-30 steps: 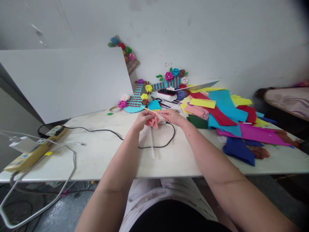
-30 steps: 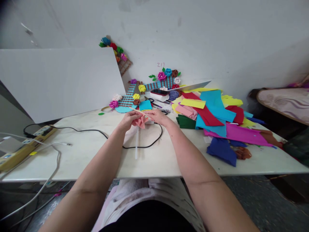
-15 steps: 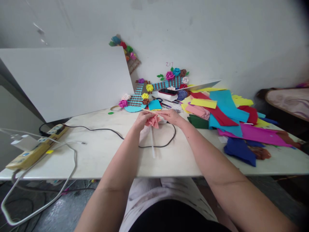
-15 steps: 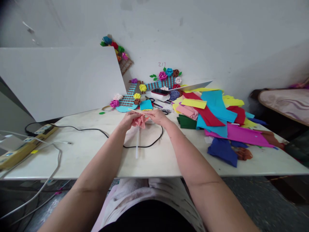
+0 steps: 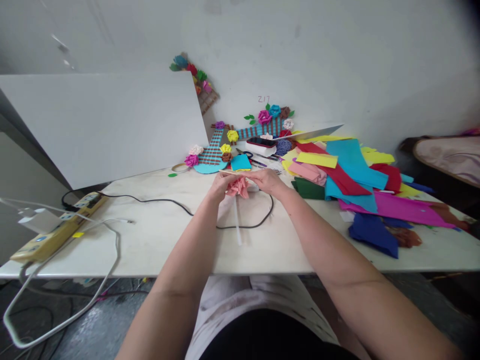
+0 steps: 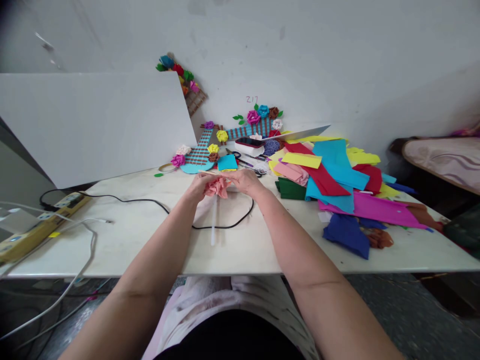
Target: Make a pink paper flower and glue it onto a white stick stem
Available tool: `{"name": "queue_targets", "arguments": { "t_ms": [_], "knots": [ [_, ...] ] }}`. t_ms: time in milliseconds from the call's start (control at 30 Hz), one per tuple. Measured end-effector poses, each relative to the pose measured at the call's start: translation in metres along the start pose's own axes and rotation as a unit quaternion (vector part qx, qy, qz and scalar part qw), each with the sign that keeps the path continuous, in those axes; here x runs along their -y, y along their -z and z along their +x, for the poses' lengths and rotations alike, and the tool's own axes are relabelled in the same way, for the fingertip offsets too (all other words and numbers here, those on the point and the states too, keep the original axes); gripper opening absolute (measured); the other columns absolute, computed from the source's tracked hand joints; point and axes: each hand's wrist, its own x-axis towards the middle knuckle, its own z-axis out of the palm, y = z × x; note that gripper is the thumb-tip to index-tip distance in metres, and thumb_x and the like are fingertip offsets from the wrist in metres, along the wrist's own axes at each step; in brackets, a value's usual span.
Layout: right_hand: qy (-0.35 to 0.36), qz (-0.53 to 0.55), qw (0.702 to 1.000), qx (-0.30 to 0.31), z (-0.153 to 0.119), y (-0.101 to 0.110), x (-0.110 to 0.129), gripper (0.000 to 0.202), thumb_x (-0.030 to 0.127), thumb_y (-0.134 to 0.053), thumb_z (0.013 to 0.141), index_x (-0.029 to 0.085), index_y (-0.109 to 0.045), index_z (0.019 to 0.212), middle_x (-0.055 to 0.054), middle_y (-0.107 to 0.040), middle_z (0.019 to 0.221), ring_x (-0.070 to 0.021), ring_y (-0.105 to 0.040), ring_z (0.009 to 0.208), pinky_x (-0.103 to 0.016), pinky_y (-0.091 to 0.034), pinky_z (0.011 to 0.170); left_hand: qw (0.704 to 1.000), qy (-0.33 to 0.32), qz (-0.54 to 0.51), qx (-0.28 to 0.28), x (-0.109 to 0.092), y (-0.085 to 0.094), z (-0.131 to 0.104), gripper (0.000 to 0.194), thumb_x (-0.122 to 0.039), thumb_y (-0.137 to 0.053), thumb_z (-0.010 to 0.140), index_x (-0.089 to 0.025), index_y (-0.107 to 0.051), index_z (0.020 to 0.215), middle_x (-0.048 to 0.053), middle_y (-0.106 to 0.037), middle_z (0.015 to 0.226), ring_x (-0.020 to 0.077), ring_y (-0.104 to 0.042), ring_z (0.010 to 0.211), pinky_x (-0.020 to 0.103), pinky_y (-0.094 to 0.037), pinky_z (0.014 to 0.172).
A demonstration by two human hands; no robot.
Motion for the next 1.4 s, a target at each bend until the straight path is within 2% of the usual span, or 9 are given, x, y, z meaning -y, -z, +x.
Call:
{"name": "queue_targets", "arguments": {
  "t_ms": [333, 633, 800, 900, 1033, 1167, 1400],
  "knots": [
    [-0.001, -0.021, 1.0, 0.003, 0.0, 0.002, 0.006, 0.039, 0.016, -0.051, 0.088, 0.031, -0.063, 0.122, -0.001, -0.067, 0.119, -0.0187, -0.066, 0.106, -0.028, -0.049, 0.087, 1.0, -0.023, -0.007, -0.001, -0.002, -0.002, -0.002, 0.027, -0.036, -0.07, 0.059, -0.012, -0.059, 0.054, -0.001, -0.051, 0.044, 0.0065, -0.042, 0.037, 0.019, -0.027, 0.037],
    [0.003, -0.007, 1.0, -0.006, 0.001, -0.002, 0.002, 0.037, 0.018, -0.05, 0.089, 0.03, -0.064, 0.121, -0.001, -0.067, 0.119, -0.0189, -0.065, 0.107, -0.029, -0.049, 0.088, 0.999, -0.031, -0.007, -0.004, -0.004, -0.004, -0.004, 0.024, -0.033, -0.069, 0.059, -0.013, -0.058, 0.052, -0.001, -0.048, 0.042, 0.0072, -0.042, 0.039, 0.02, -0.028, 0.038],
    [0.003, 0.028, 0.999, -0.017, 0.0, -0.004, 0.003, 0.035, 0.022, -0.049, 0.09, 0.03, -0.064, 0.121, 0.0, -0.069, 0.117, -0.0175, -0.066, 0.104, -0.028, -0.048, 0.088, 0.999, -0.049, -0.007, -0.005, -0.003, -0.004, -0.003, 0.023, -0.033, -0.068, 0.058, -0.013, -0.059, 0.052, -0.001, -0.049, 0.043, 0.0083, -0.044, 0.041, 0.02, -0.028, 0.039],
    [-0.022, 0.057, 0.998, -0.027, 0.0, -0.003, 0.008, 0.034, 0.026, -0.048, 0.09, 0.028, -0.066, 0.119, -0.002, -0.07, 0.116, -0.0181, -0.066, 0.103, -0.028, -0.047, 0.088, 0.998, -0.058, -0.008, -0.005, -0.002, -0.004, -0.002, 0.022, -0.032, -0.069, 0.058, -0.012, -0.061, 0.055, -0.001, -0.052, 0.045, 0.0081, -0.045, 0.041, 0.02, -0.029, 0.04],
    [-0.063, 0.085, 0.993, -0.045, 0.002, -0.006, 0.009, 0.031, 0.034, -0.049, 0.091, 0.023, -0.073, 0.108, -0.004, -0.075, 0.1, -0.0185, -0.067, 0.091, -0.026, -0.046, 0.077, 0.999, -0.05, 0.001, 0.005, -0.002, -0.004, -0.002, 0.025, -0.034, -0.07, 0.059, -0.012, -0.06, 0.053, 0.0, -0.051, 0.044, 0.0078, -0.044, 0.04, 0.02, -0.029, 0.039],
    [-0.061, 0.11, 0.989, -0.074, 0.006, -0.015, 0.004, 0.028, 0.035, -0.054, 0.088, 0.021, -0.077, 0.091, -0.001, -0.074, 0.078, -0.0162, -0.066, 0.077, -0.023, -0.043, 0.065, 0.999, -0.048, 0.017, 0.009, -0.003, -0.004, -0.003, 0.028, -0.037, -0.071, 0.059, -0.011, -0.061, 0.054, 0.0, -0.051, 0.043, 0.0078, -0.043, 0.039, 0.019, -0.029, 0.038],
    [-0.053, 0.147, 0.981, -0.112, 0.007, -0.021, -0.001, 0.02, 0.029, -0.06, 0.083, 0.023, -0.078, 0.09, -0.001, -0.074, 0.075, -0.0163, -0.067, 0.073, -0.024, -0.046, 0.066, 0.997, -0.065, 0.018, 0.021, -0.004, -0.004, -0.003, 0.027, -0.036, -0.07, 0.06, -0.01, -0.062, 0.055, 0.0, -0.052, 0.043, 0.0079, -0.044, 0.039, 0.02, -0.029, 0.038]
  ]
}}
